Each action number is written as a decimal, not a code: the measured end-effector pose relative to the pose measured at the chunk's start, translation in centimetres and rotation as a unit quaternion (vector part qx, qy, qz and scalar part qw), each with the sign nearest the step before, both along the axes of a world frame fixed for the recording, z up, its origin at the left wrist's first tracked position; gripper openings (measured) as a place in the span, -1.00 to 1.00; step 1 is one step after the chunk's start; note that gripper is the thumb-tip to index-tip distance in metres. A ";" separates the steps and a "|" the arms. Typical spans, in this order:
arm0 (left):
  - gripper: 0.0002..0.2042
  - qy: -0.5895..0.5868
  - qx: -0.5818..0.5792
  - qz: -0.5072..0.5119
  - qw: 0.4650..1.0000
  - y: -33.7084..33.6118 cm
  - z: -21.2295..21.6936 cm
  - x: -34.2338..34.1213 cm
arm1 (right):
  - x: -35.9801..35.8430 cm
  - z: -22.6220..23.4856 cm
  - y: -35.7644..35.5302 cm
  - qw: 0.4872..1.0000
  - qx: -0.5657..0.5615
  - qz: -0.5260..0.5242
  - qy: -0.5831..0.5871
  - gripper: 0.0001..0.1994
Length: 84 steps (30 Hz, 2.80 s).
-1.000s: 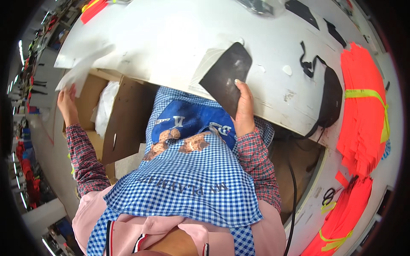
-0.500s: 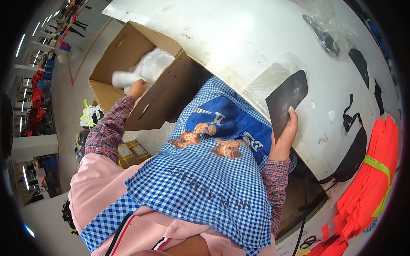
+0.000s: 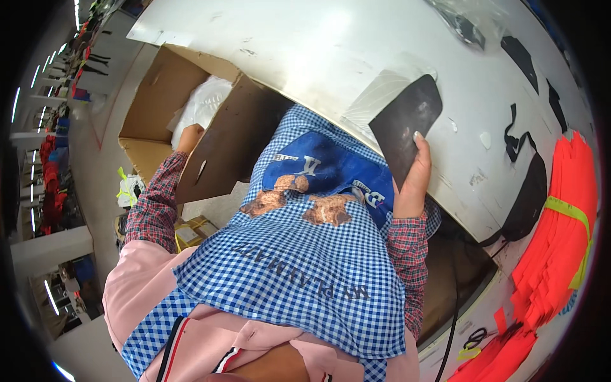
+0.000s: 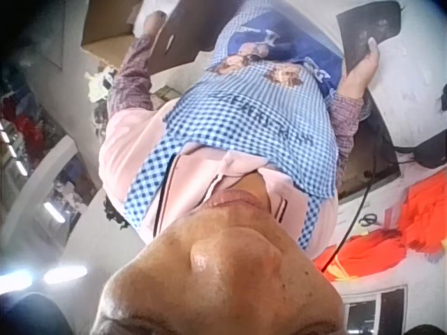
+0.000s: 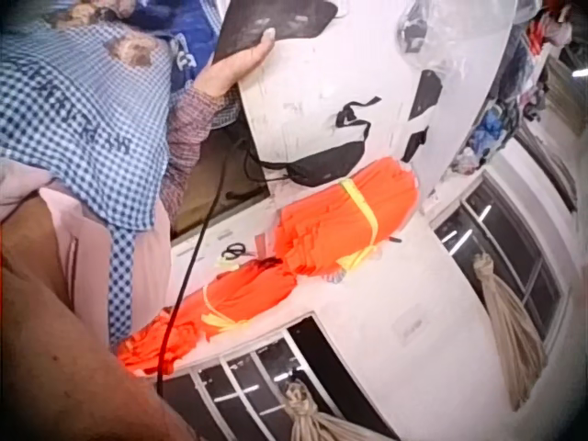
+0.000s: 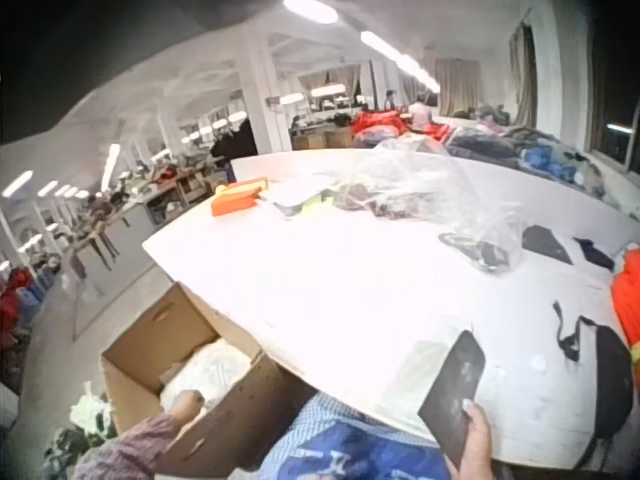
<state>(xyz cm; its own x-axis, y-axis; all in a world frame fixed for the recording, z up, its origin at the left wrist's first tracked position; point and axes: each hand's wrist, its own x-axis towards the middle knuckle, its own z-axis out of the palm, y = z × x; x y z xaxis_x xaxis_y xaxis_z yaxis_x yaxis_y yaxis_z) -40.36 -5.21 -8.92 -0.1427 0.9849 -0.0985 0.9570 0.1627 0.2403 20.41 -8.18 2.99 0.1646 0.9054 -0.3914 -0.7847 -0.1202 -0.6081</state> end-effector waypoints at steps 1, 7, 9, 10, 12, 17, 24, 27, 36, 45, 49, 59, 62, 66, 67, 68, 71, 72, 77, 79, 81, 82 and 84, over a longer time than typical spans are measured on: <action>-0.81 0.009 -0.020 0.010 1.000 -0.3 0.0 -0.4 | 0.0 0.0 0.1 1.000 0.006 -0.003 0.011 -0.62; -0.67 0.113 -0.109 -0.044 0.987 2.9 7.2 3.0 | 0.3 -0.2 -0.1 1.000 -0.016 0.009 0.023 -0.63; -0.77 0.031 0.110 -0.063 0.991 4.3 13.3 7.1 | 0.4 -0.3 0.0 0.999 -0.008 0.007 0.039 -0.64; -0.80 -0.048 0.199 -0.078 0.976 4.7 15.9 10.0 | 0.5 -0.3 -0.1 0.999 0.010 0.017 0.045 -0.66; -0.79 -0.123 0.263 -0.150 0.945 4.7 20.2 15.9 | 0.5 -0.4 -0.3 1.000 0.000 0.000 0.026 -0.66; -0.66 -0.281 0.133 -0.285 0.907 3.5 19.3 31.0 | 0.9 -0.1 -0.3 0.999 0.039 -0.025 -0.001 -0.66; -0.56 -0.152 0.143 -0.502 0.839 3.8 13.2 39.0 | 3.7 0.8 -0.9 0.994 0.062 -0.083 -0.039 -0.69; -0.57 -0.148 0.135 -0.523 0.828 4.1 12.0 39.3 | 4.1 0.6 -1.0 0.993 0.055 -0.099 -0.022 -0.68; -0.71 -0.149 0.194 -0.508 0.826 3.6 11.2 39.3 | 4.5 -0.1 -0.7 0.994 0.045 -0.103 -0.016 -0.64; -0.69 -0.158 0.177 -0.503 0.831 3.4 11.2 39.0 | 4.7 -1.4 -0.6 0.992 0.024 -0.102 -0.073 -0.71; -0.68 -0.166 0.166 -0.507 0.830 3.5 11.2 38.9 | 4.4 -1.0 0.0 0.980 0.035 -0.119 -0.156 -0.86; -0.61 -0.405 0.121 -0.322 0.847 3.3 11.4 39.0 | 2.4 0.2 3.6 0.918 0.093 -0.044 -0.383 -0.89; -0.58 -0.430 0.108 -0.313 0.840 3.7 11.7 38.9 | 2.2 0.0 5.5 0.900 0.089 -0.003 -0.427 -0.87; -0.57 -0.427 0.116 -0.319 0.838 4.2 11.8 38.4 | 1.5 -0.5 6.8 0.870 0.055 0.016 -0.490 -0.80; -0.57 -0.428 0.115 -0.320 0.838 4.3 11.7 38.5 | 1.4 -0.6 6.9 0.869 0.065 0.016 -0.491 -0.80; -0.56 -0.399 0.113 -0.347 0.841 4.2 11.7 38.5 | 1.2 -0.5 6.9 0.837 0.051 0.020 -0.545 -0.81; -0.52 -0.315 0.124 -0.410 0.847 4.1 11.4 38.9 | 1.1 -0.5 6.8 0.785 0.010 0.023 -0.619 -0.82; -0.49 -0.260 0.145 -0.446 0.844 4.0 11.3 39.0 | 1.0 -0.5 6.5 0.767 0.010 0.013 -0.641 -0.82; -0.47 -0.205 0.151 -0.462 0.849 3.9 10.6 38.9 | 1.5 -0.7 5.3 0.712 0.019 -0.048 -0.701 -0.83; -0.48 -0.197 0.156 -0.466 0.848 4.0 10.3 38.9 | 1.7 -0.7 4.7 0.716 0.015 -0.056 -0.696 -0.83; -0.50 -0.206 0.154 -0.461 0.849 4.1 10.2 38.8 | 1.8 -0.7 4.3 0.717 0.010 -0.051 -0.695 -0.83; -0.50 -0.204 0.148 -0.462 0.850 4.1 10.1 38.8 | 1.9 -0.6 4.2 0.716 0.004 -0.048 -0.696 -0.83; -0.52 -0.215 0.147 -0.457 0.851 4.2 10.1 38.8 | 2.0 -0.5 4.0 0.707 0.000 -0.028 -0.706 -0.84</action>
